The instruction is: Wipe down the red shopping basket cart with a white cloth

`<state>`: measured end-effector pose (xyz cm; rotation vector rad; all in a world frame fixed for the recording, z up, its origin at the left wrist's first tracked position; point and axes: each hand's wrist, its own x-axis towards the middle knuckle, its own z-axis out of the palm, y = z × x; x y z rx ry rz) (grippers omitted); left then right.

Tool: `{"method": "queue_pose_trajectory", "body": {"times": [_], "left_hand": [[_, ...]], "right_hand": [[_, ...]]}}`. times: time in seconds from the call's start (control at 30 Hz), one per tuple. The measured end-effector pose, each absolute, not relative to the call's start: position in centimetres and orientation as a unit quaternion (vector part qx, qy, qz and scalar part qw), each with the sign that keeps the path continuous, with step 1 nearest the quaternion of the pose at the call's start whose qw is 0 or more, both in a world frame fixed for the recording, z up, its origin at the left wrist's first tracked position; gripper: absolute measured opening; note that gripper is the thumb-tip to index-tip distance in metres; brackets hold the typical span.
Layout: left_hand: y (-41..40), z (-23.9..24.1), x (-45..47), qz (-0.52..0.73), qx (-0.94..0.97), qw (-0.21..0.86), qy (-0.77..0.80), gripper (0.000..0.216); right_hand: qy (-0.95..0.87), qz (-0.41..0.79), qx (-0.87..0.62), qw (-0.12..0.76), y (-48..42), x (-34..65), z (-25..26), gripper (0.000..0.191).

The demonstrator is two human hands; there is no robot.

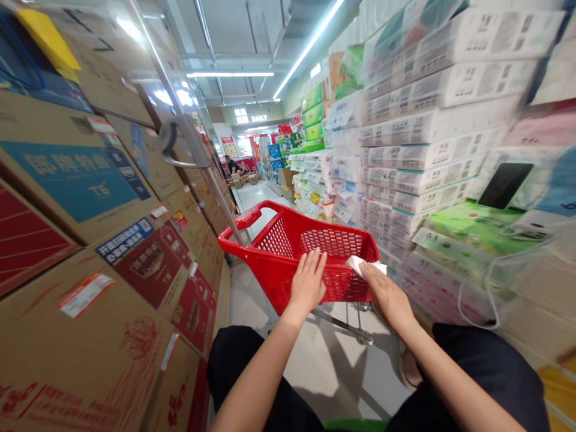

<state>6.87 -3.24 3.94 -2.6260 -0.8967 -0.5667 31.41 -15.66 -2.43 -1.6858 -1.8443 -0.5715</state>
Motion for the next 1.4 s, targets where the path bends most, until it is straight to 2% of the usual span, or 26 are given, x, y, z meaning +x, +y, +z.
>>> {"method": "queue_pose_trajectory", "body": {"times": [0.13,0.3,0.53,0.67,0.87,1.03,1.2,1.4], "left_hand": [[-1.7,4.9,4.5,-0.202,-0.869,0.187,-0.412,0.074],[-2.0,4.5,5.2,-0.184,-0.856,0.201,-0.439,0.065],[-3.3,4.0,7.0,-0.187,-0.852,0.192,-0.451,0.074],[-4.2,3.9,7.2,-0.196,-0.846,0.21,-0.449,0.071],[-4.6,4.0,6.1,-0.192,-0.87,0.192,-0.411,0.084],[-4.8,3.5,5.9,-0.199,-0.881,0.183,-0.387,0.096],[-5.3,2.9,7.8,-0.196,-0.879,0.185,-0.394,0.093],[-5.6,2.4,10.4,-0.191,-0.878,0.17,-0.404,0.087]], "right_hand": [[-0.648,-0.221,-0.667,0.294,-16.0,33.7,-3.8,0.071],[-0.62,-0.224,-0.69,0.299,-14.7,32.7,-3.1,0.065],[-0.683,-0.226,-0.632,0.29,-11.0,24.5,-0.6,0.069],[-0.705,-0.222,-0.611,0.284,-9.8,20.9,0.0,0.066],[-0.734,-0.206,-0.57,0.306,-12.7,24.3,0.1,0.073],[-0.697,-0.207,-0.613,0.31,-15.9,29.9,-1.3,0.079],[-0.639,-0.233,-0.667,0.304,-16.0,32.6,-2.2,0.079],[-0.661,-0.245,-0.648,0.289,-13.6,27.8,-0.7,0.073]]}}
